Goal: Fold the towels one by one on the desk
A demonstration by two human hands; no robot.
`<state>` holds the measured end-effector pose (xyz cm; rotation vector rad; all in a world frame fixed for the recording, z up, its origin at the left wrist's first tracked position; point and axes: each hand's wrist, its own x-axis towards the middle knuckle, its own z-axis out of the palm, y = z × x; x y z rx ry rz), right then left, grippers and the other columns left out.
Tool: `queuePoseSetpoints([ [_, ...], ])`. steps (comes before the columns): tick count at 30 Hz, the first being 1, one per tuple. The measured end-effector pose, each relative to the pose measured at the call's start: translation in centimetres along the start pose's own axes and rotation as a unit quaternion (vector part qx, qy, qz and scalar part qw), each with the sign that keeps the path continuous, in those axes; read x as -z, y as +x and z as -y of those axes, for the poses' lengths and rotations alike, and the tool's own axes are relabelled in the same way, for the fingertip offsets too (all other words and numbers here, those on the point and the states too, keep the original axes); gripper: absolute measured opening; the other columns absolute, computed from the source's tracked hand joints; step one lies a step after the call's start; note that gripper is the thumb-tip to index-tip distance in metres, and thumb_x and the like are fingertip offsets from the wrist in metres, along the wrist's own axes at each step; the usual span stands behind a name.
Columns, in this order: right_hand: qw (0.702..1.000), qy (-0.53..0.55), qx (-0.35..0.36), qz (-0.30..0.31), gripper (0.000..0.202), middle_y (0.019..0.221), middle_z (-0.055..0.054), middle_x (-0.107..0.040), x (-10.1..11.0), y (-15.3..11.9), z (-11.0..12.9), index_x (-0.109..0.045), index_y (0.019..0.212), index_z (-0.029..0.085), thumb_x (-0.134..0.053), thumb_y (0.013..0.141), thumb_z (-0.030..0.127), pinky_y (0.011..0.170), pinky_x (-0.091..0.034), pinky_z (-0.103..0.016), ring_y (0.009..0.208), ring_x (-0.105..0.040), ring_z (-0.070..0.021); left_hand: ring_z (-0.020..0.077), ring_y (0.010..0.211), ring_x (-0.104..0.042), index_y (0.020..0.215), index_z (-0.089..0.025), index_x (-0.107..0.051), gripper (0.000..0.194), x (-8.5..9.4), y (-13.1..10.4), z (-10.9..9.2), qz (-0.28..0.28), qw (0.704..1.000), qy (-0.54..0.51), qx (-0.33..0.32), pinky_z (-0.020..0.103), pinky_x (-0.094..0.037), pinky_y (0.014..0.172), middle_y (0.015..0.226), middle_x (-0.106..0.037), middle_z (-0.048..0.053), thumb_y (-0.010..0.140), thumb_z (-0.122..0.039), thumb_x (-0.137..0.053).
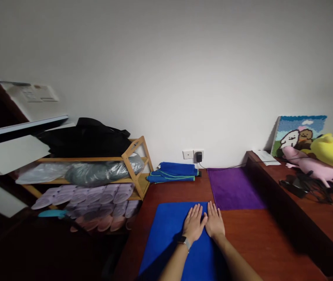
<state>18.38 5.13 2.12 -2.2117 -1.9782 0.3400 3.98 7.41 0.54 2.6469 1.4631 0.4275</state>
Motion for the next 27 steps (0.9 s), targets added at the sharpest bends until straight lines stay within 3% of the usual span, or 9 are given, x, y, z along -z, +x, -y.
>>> queuePoseSetpoints([
  [3,1.000,0.016,-0.009,-0.008,0.067,0.170,-0.004,-0.012,-0.1,0.0,0.0,-0.013,0.161,0.012,-0.013,0.102,0.044,0.127,-0.002,-0.040,0.157,-0.007,-0.0194,0.0240,0.154,-0.027,0.161,-0.022,-0.026,0.065,1.0,-1.5,4.9,0.005,0.997,0.027,0.068,0.048,-0.023,0.126,0.165,-0.034,0.007,0.105,-0.056,-0.020],
  [8,1.000,0.020,-0.011,-0.010,0.069,0.170,-0.003,-0.012,-0.1,-0.1,0.0,-0.012,0.161,0.011,-0.009,0.102,0.047,0.128,-0.001,-0.040,0.157,-0.006,-0.0192,0.0249,0.154,-0.026,0.161,-0.020,-0.026,0.067,4.6,-5.5,14.3,0.008,0.981,0.077,0.179,0.048,-0.025,0.125,0.165,-0.033,0.009,0.105,-0.055,-0.022],
  [11,1.000,0.013,-0.012,-0.002,0.069,0.170,-0.002,-0.011,0.0,-0.3,0.1,-0.011,0.161,0.011,-0.008,0.102,0.046,0.128,0.000,-0.040,0.157,-0.006,-0.0192,0.0262,0.153,-0.029,0.161,-0.016,-0.027,0.067,5.9,-7.0,16.9,0.001,0.972,0.087,0.217,0.050,-0.027,0.124,0.165,-0.034,0.012,0.105,-0.052,-0.020],
  [14,1.000,0.011,-0.012,-0.002,0.069,0.170,-0.003,-0.011,0.3,-0.5,0.2,-0.011,0.161,0.011,-0.008,0.102,0.046,0.127,0.000,-0.040,0.157,-0.005,-0.0193,0.0284,0.151,-0.032,0.159,-0.011,-0.030,0.066,6.4,-7.7,17.6,-0.012,0.963,0.096,0.253,0.051,-0.027,0.124,0.162,-0.037,0.015,0.105,-0.047,-0.020],
  [17,1.000,0.009,-0.010,-0.003,0.069,0.170,-0.003,-0.012,0.5,-0.6,0.3,-0.012,0.161,0.011,-0.008,0.102,0.046,0.128,-0.001,-0.040,0.157,-0.006,-0.0195,0.0283,0.153,-0.028,0.158,-0.007,-0.031,0.066,6.8,-7.7,16.5,-0.031,0.960,0.103,0.259,0.048,-0.025,0.125,0.163,-0.035,0.017,0.105,-0.044,-0.020],
  [19,1.000,0.006,-0.011,-0.001,0.070,0.170,-0.003,-0.012,0.4,-0.6,0.3,-0.012,0.161,0.010,-0.008,0.101,0.046,0.128,-0.002,-0.040,0.157,-0.007,-0.0195,0.0257,0.154,-0.025,0.159,-0.010,-0.031,0.064,6.8,-7.2,14.3,-0.052,0.969,0.096,0.223,0.046,-0.024,0.126,0.165,-0.034,0.013,0.106,-0.043,-0.019],
  [22,1.000,-0.001,-0.013,-0.003,0.069,0.170,-0.003,-0.012,0.1,-0.4,0.2,-0.013,0.161,0.011,-0.009,0.101,0.045,0.127,-0.002,-0.040,0.157,-0.007,-0.0196,0.0217,0.152,-0.032,0.159,-0.019,-0.034,0.059,5.6,-5.4,8.7,-0.056,0.993,0.045,0.092,0.043,-0.029,0.125,0.162,-0.042,0.006,0.107,-0.044,-0.019],
  [24,1.000,-0.007,-0.011,-0.007,0.069,0.170,-0.003,-0.013,-0.3,-0.3,0.1,-0.014,0.161,0.010,-0.011,0.101,0.044,0.127,-0.002,-0.040,0.157,-0.008,-0.0202,0.0197,0.150,-0.036,0.159,-0.024,-0.034,0.057,4.1,-3.9,4.6,-0.026,1.000,0.008,0.006,0.041,-0.031,0.124,0.160,-0.046,0.003,0.107,-0.045,-0.020],
  [27,1.000,-0.014,0.000,-0.012,0.069,0.170,-0.005,-0.014,-0.9,-0.1,-0.2,-0.017,0.161,0.010,-0.015,0.101,0.043,0.127,-0.003,-0.041,0.157,-0.009,-0.0213,0.0179,0.150,-0.035,0.160,-0.026,-0.031,0.057,2.1,-2.0,0.6,-0.005,1.000,-0.004,-0.017,0.039,-0.030,0.125,0.162,-0.043,0.001,0.108,-0.046,-0.021],
])
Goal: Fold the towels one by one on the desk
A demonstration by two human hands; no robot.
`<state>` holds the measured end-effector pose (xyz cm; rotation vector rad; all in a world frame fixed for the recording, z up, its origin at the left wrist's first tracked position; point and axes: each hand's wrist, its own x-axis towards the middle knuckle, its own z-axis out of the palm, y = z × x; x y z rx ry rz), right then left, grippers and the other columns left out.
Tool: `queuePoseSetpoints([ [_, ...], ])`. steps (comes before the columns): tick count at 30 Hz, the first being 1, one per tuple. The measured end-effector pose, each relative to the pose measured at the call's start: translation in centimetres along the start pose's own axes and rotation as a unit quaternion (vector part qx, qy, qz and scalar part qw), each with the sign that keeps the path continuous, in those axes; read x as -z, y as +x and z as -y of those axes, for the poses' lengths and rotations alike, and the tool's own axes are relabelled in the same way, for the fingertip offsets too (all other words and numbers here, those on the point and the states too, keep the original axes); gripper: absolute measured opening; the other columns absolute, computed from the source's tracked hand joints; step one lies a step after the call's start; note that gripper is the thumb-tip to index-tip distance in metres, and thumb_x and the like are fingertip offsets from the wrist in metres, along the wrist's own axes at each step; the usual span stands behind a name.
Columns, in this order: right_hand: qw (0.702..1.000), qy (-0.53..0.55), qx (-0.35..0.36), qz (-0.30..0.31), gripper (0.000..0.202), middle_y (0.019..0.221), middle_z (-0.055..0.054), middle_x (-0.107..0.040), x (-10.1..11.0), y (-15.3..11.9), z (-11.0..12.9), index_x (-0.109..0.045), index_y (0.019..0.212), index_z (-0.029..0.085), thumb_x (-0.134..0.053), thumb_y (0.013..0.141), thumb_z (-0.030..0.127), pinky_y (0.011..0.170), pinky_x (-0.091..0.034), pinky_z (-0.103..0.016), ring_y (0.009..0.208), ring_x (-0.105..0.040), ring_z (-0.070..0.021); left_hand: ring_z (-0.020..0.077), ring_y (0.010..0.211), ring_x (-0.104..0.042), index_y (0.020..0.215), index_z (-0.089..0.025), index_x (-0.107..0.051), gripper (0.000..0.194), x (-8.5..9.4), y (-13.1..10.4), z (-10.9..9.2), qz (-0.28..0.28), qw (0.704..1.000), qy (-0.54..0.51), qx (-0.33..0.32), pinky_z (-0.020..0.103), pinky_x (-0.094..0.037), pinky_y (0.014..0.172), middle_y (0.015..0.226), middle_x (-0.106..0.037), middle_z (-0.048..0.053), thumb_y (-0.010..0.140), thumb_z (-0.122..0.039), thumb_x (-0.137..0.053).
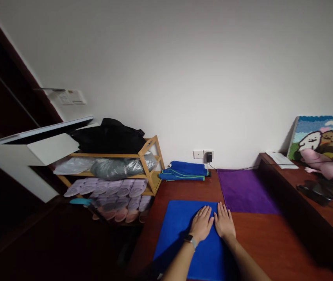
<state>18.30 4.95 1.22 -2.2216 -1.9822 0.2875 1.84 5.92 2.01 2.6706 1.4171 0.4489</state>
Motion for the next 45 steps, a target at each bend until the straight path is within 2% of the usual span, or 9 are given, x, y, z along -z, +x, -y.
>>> queuePoseSetpoints([
  [3,1.000,-0.005,0.002,-0.004,0.070,0.170,-0.005,-0.015,-0.5,0.1,-0.2,-0.017,0.161,0.010,-0.015,0.101,0.045,0.127,-0.003,-0.042,0.157,-0.009,-0.0216,0.0183,0.152,-0.031,0.160,-0.027,-0.029,0.058,-0.4,0.6,0.9,0.011,1.000,0.009,0.023,0.040,-0.027,0.126,0.164,-0.038,0.000,0.107,-0.050,-0.022],
  [10,1.000,0.009,-0.005,-0.003,0.071,0.170,-0.003,-0.013,-0.5,0.2,-0.2,-0.015,0.161,0.011,-0.010,0.101,0.047,0.127,-0.001,-0.041,0.157,-0.008,-0.0203,0.0254,0.153,-0.028,0.162,-0.019,-0.024,0.065,3.7,-3.1,13.2,0.025,0.983,0.059,0.170,0.051,-0.025,0.125,0.165,-0.034,0.010,0.106,-0.051,-0.018],
  [14,1.000,0.012,-0.008,-0.002,0.071,0.170,-0.003,-0.013,0.1,0.0,0.0,-0.014,0.161,0.011,-0.008,0.101,0.047,0.127,-0.001,-0.041,0.157,-0.009,-0.0200,0.0267,0.152,-0.030,0.162,-0.014,-0.022,0.064,5.8,-5.3,16.6,0.017,0.973,0.080,0.218,0.051,-0.027,0.124,0.164,-0.036,0.013,0.106,-0.046,-0.019],
  [17,1.000,0.013,-0.009,0.000,0.071,0.170,-0.003,-0.014,0.5,-0.2,0.2,-0.014,0.161,0.010,-0.008,0.101,0.047,0.127,-0.002,-0.040,0.157,-0.009,-0.0202,0.0249,0.154,-0.025,0.162,-0.013,-0.021,0.063,5.7,-5.4,14.4,-0.003,0.973,0.087,0.214,0.048,-0.023,0.126,0.166,-0.030,0.012,0.106,-0.043,-0.018],
  [23,1.000,0.018,-0.007,-0.002,0.069,0.170,-0.005,-0.014,0.6,-0.2,0.3,-0.015,0.161,0.010,-0.013,0.101,0.044,0.127,-0.003,-0.041,0.157,-0.009,-0.0203,0.0220,0.154,-0.026,0.162,-0.025,-0.019,0.059,1.2,-2.6,2.9,0.005,0.999,0.023,0.023,0.045,-0.028,0.126,0.167,-0.030,0.004,0.107,-0.046,-0.021],
  [25,1.000,0.017,-0.005,-0.001,0.069,0.170,-0.005,-0.014,0.5,-0.1,0.2,-0.016,0.161,0.010,-0.015,0.101,0.043,0.127,-0.004,-0.041,0.157,-0.009,-0.0201,0.0221,0.154,-0.026,0.163,-0.026,-0.017,0.060,0.0,-2.3,0.8,0.016,1.000,0.011,0.007,0.046,-0.027,0.126,0.167,-0.030,0.003,0.107,-0.047,-0.022],
  [27,1.000,0.016,-0.005,-0.001,0.068,0.170,-0.004,-0.015,0.4,0.0,0.2,-0.017,0.161,0.011,-0.014,0.101,0.043,0.127,-0.004,-0.040,0.157,-0.009,-0.0199,0.0226,0.155,-0.025,0.163,-0.026,-0.016,0.061,-0.2,-2.8,0.8,0.022,0.999,0.014,0.028,0.047,-0.026,0.127,0.167,-0.030,0.003,0.107,-0.049,-0.021],
  [35,1.000,0.025,-0.008,-0.001,0.070,0.170,-0.004,-0.013,0.7,-0.3,0.4,-0.014,0.161,0.010,-0.010,0.101,0.046,0.127,-0.002,-0.041,0.157,-0.008,-0.0198,0.0241,0.155,-0.023,0.162,-0.023,-0.021,0.068,3.2,-8.7,7.9,0.013,0.984,0.059,0.165,0.049,-0.023,0.127,0.168,-0.026,0.004,0.104,-0.059,-0.021],
  [45,1.000,0.014,-0.023,0.009,0.067,0.170,-0.001,-0.012,2.5,-2.6,1.5,-0.013,0.162,0.013,-0.008,0.102,0.043,0.127,-0.007,-0.040,0.157,-0.009,-0.0197,0.0261,0.155,-0.024,0.161,-0.021,-0.027,0.069,3.5,-8.7,7.2,-0.002,0.985,0.057,0.163,0.050,-0.023,0.127,0.167,-0.029,0.007,0.103,-0.058,-0.023],
])
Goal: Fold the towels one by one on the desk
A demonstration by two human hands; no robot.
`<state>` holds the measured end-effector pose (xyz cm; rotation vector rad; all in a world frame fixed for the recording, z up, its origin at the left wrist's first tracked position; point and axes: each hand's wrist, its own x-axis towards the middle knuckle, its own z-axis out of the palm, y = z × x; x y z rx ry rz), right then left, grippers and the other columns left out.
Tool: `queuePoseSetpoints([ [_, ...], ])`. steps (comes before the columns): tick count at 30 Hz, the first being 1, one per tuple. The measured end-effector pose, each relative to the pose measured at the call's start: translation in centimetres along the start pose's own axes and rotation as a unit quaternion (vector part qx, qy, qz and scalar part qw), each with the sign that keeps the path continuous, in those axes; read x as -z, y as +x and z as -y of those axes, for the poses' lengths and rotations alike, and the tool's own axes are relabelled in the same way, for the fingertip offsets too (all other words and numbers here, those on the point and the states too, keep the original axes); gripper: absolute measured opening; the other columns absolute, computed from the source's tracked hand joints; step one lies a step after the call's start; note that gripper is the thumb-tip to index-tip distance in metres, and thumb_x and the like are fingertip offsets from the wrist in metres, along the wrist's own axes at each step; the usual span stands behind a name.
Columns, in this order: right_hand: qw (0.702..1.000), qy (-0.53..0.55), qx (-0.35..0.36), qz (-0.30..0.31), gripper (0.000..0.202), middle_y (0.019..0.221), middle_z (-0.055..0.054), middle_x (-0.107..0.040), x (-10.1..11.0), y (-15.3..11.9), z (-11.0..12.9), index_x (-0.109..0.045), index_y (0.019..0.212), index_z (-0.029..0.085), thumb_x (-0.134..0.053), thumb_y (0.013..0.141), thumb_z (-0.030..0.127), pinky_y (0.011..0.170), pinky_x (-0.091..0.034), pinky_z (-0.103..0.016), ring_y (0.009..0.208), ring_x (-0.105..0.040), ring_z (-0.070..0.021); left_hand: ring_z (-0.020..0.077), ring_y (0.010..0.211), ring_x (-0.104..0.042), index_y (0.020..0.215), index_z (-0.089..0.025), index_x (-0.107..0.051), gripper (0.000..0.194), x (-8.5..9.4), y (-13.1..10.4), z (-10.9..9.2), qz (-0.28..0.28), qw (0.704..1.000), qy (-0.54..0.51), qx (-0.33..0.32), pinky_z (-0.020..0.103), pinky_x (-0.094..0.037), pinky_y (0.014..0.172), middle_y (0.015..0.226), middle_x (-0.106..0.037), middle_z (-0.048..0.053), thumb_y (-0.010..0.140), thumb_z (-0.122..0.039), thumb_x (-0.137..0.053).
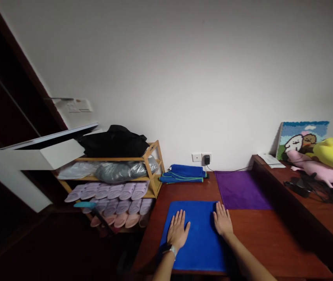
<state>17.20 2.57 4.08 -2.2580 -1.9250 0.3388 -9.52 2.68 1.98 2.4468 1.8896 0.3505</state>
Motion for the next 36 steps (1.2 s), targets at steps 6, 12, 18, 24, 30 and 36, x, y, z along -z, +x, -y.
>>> queuePoseSetpoints([
  [6,1.000,0.017,0.002,0.021,0.069,0.170,-0.002,-0.012,-1.4,-4.2,-0.6,-0.013,0.162,0.013,-0.011,0.102,0.046,0.127,-0.006,-0.041,0.157,-0.007,-0.0213,0.0259,0.155,-0.022,0.160,-0.015,-0.029,0.071,0.1,0.2,-0.3,0.013,1.000,0.015,0.003,0.049,-0.020,0.128,0.167,-0.028,0.009,0.104,-0.057,-0.022],
  [12,0.999,0.046,0.014,0.010,0.071,0.170,-0.003,-0.013,-1.3,-5.0,-0.9,-0.014,0.161,0.010,-0.011,0.101,0.047,0.128,-0.005,-0.039,0.157,-0.007,-0.0205,0.0255,0.155,-0.024,0.161,-0.018,-0.027,0.069,-0.3,0.2,0.4,0.008,1.000,0.029,-0.005,0.049,-0.023,0.127,0.167,-0.029,0.007,0.104,-0.058,-0.021],
  [18,0.998,0.063,0.021,0.002,0.070,0.168,-0.003,-0.015,-0.9,-5.0,-0.5,-0.018,0.160,0.010,-0.014,0.100,0.045,0.128,-0.008,-0.041,0.157,-0.010,-0.0208,0.0250,0.154,-0.026,0.160,-0.018,-0.028,0.063,0.4,1.2,-1.5,-0.015,0.999,0.037,-0.014,0.050,-0.024,0.127,0.166,-0.029,0.007,0.106,-0.049,-0.021],
  [24,0.998,0.044,0.046,-0.003,0.067,0.168,-0.005,-0.016,-1.6,-4.7,-0.9,-0.024,0.159,0.012,-0.021,0.098,0.038,0.128,-0.009,-0.045,0.157,-0.010,-0.0234,0.0211,0.155,-0.024,0.162,-0.026,-0.016,0.059,-1.8,1.8,-11.9,0.022,0.980,-0.041,-0.194,0.045,-0.026,0.127,0.168,-0.027,0.001,0.107,-0.048,-0.018],
  [30,0.999,0.043,0.032,-0.005,0.068,0.168,-0.005,-0.017,-2.1,-4.5,-1.2,-0.021,0.160,0.011,-0.017,0.100,0.042,0.128,-0.008,-0.043,0.157,-0.010,-0.0222,0.0229,0.155,-0.023,0.162,-0.025,-0.018,0.063,-1.8,0.9,-8.7,0.067,0.988,-0.028,-0.139,0.049,-0.023,0.127,0.167,-0.027,0.002,0.106,-0.055,-0.019],
  [36,0.999,0.033,0.023,-0.002,0.070,0.169,-0.005,-0.016,-2.2,-4.8,-1.1,-0.017,0.160,0.009,-0.013,0.101,0.046,0.128,-0.007,-0.041,0.157,-0.009,-0.0218,0.0239,0.154,-0.024,0.161,-0.021,-0.024,0.069,0.7,-1.7,4.1,0.022,0.999,0.020,0.018,0.049,-0.024,0.126,0.167,-0.028,0.006,0.105,-0.059,-0.019],
])
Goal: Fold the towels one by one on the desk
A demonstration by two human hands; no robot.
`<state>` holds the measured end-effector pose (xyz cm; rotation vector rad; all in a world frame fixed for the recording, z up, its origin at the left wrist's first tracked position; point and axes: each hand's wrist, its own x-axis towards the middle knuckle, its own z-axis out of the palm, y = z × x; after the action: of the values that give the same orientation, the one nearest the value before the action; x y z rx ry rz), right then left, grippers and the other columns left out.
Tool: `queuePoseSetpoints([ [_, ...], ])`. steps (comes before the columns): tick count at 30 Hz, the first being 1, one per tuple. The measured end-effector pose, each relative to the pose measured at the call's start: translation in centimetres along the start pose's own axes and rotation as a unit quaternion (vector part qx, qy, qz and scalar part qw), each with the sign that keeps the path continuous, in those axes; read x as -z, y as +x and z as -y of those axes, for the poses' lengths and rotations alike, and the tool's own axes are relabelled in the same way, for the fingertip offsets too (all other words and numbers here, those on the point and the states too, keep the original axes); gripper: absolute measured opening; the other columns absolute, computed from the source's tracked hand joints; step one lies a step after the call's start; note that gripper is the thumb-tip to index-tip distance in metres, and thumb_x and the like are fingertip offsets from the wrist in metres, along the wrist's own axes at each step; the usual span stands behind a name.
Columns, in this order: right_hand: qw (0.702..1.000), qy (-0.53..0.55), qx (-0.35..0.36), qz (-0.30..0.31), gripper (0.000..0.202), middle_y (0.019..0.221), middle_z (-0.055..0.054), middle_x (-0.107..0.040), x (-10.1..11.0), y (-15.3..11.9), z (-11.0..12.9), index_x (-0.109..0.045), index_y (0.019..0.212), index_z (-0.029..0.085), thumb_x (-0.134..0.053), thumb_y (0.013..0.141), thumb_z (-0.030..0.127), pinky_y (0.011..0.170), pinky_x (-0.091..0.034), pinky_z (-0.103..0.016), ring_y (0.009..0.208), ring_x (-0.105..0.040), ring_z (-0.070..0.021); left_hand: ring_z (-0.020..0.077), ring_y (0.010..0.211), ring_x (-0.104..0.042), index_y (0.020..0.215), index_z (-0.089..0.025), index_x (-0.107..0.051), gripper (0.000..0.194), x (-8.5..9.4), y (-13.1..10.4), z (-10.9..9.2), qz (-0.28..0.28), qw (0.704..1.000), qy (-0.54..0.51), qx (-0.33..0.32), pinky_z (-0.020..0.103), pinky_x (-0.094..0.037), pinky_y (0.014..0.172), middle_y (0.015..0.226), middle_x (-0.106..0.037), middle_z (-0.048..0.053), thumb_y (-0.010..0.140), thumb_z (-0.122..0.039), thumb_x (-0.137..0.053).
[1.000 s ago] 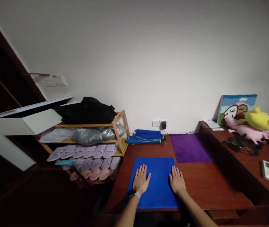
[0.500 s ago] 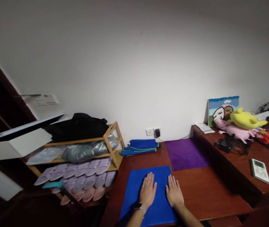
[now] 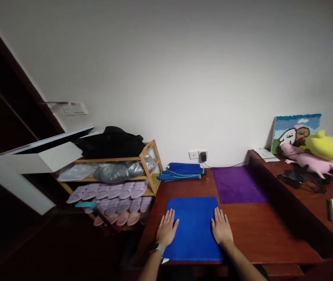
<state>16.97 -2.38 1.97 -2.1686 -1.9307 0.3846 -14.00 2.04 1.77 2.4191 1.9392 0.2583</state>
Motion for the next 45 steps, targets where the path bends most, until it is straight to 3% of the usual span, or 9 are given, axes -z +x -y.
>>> queuePoseSetpoints([
  [4,1.000,-0.024,-0.006,0.012,0.070,0.169,-0.004,-0.014,0.4,0.1,0.2,-0.016,0.161,0.009,-0.012,0.101,0.044,0.128,-0.006,-0.041,0.157,-0.009,-0.0222,0.0243,0.155,-0.024,0.162,-0.020,-0.023,0.069,-0.4,-1.0,2.4,-0.029,0.999,0.000,0.013,0.047,-0.027,0.125,0.167,-0.028,0.007,0.105,-0.059,-0.021],
  [17,1.000,-0.019,-0.009,0.021,0.069,0.169,-0.003,-0.013,0.2,-5.2,0.5,-0.017,0.161,0.011,-0.013,0.101,0.046,0.128,-0.006,-0.039,0.157,-0.010,-0.0204,0.0252,0.155,-0.024,0.160,-0.015,-0.028,0.067,0.3,-0.7,1.4,-0.048,0.999,-0.003,0.012,0.048,-0.023,0.126,0.166,-0.032,0.010,0.105,-0.053,-0.023],
  [22,1.000,0.009,-0.009,0.011,0.070,0.169,-0.004,-0.015,0.5,-5.3,0.4,-0.018,0.161,0.010,-0.013,0.101,0.046,0.127,-0.008,-0.039,0.157,-0.011,-0.0193,0.0221,0.155,-0.025,0.161,-0.018,-0.025,0.061,1.3,-1.4,-5.3,-0.084,0.993,-0.023,-0.077,0.044,-0.022,0.127,0.167,-0.032,0.007,0.107,-0.045,-0.021],
  [26,1.000,0.010,0.000,0.007,0.069,0.169,-0.005,-0.016,0.3,-5.2,0.1,-0.020,0.161,0.009,-0.015,0.101,0.043,0.127,-0.006,-0.039,0.157,-0.010,-0.0191,0.0207,0.155,-0.024,0.162,-0.021,-0.020,0.062,-0.3,-2.6,-14.1,-0.016,0.976,-0.071,-0.206,0.043,-0.024,0.127,0.168,-0.029,0.005,0.107,-0.050,-0.020],
  [29,1.000,-0.002,0.010,0.011,0.068,0.169,-0.005,-0.015,0.1,-5.2,0.0,-0.021,0.160,0.009,-0.017,0.100,0.041,0.127,-0.005,-0.039,0.157,-0.010,-0.0196,0.0197,0.155,-0.023,0.162,-0.021,-0.019,0.063,-1.2,-3.4,-16.4,0.015,0.975,-0.082,-0.207,0.043,-0.023,0.127,0.168,-0.028,0.005,0.107,-0.051,-0.018],
  [32,1.000,-0.010,0.001,0.008,0.069,0.169,-0.006,-0.015,0.0,-5.2,0.0,-0.019,0.160,0.007,-0.015,0.101,0.042,0.127,-0.006,-0.039,0.157,-0.010,-0.0203,0.0206,0.155,-0.022,0.162,-0.022,-0.020,0.066,-0.9,-4.1,-12.8,0.037,0.984,-0.060,-0.163,0.044,-0.022,0.128,0.168,-0.027,0.005,0.106,-0.055,-0.019],
  [36,1.000,-0.013,-0.003,0.009,0.069,0.169,-0.006,-0.015,-0.1,-5.3,0.1,-0.017,0.160,0.007,-0.012,0.101,0.043,0.128,-0.007,-0.039,0.157,-0.011,-0.0206,0.0235,0.154,-0.025,0.162,-0.023,-0.017,0.066,0.2,-6.1,-3.2,0.011,0.999,-0.012,-0.043,0.049,-0.024,0.126,0.167,-0.029,0.006,0.106,-0.056,-0.021],
  [39,1.000,-0.013,-0.002,0.011,0.069,0.169,-0.006,-0.016,0.0,-5.3,0.1,-0.017,0.160,0.007,-0.013,0.101,0.043,0.128,-0.007,-0.039,0.157,-0.011,-0.0210,0.0226,0.154,-0.025,0.163,-0.024,-0.013,0.064,0.3,-7.8,1.8,-0.009,1.000,0.003,-0.009,0.047,-0.027,0.125,0.167,-0.028,0.006,0.106,-0.054,-0.022],
  [45,1.000,-0.024,-0.010,0.008,0.069,0.169,-0.006,-0.016,0.6,-5.6,0.6,-0.018,0.160,0.008,-0.014,0.101,0.043,0.127,-0.010,-0.040,0.157,-0.013,-0.0219,0.0231,0.154,-0.024,0.162,-0.024,-0.012,0.064,-0.3,-8.5,2.5,-0.020,1.000,0.013,-0.005,0.048,-0.027,0.125,0.168,-0.026,0.005,0.106,-0.052,-0.022],
])
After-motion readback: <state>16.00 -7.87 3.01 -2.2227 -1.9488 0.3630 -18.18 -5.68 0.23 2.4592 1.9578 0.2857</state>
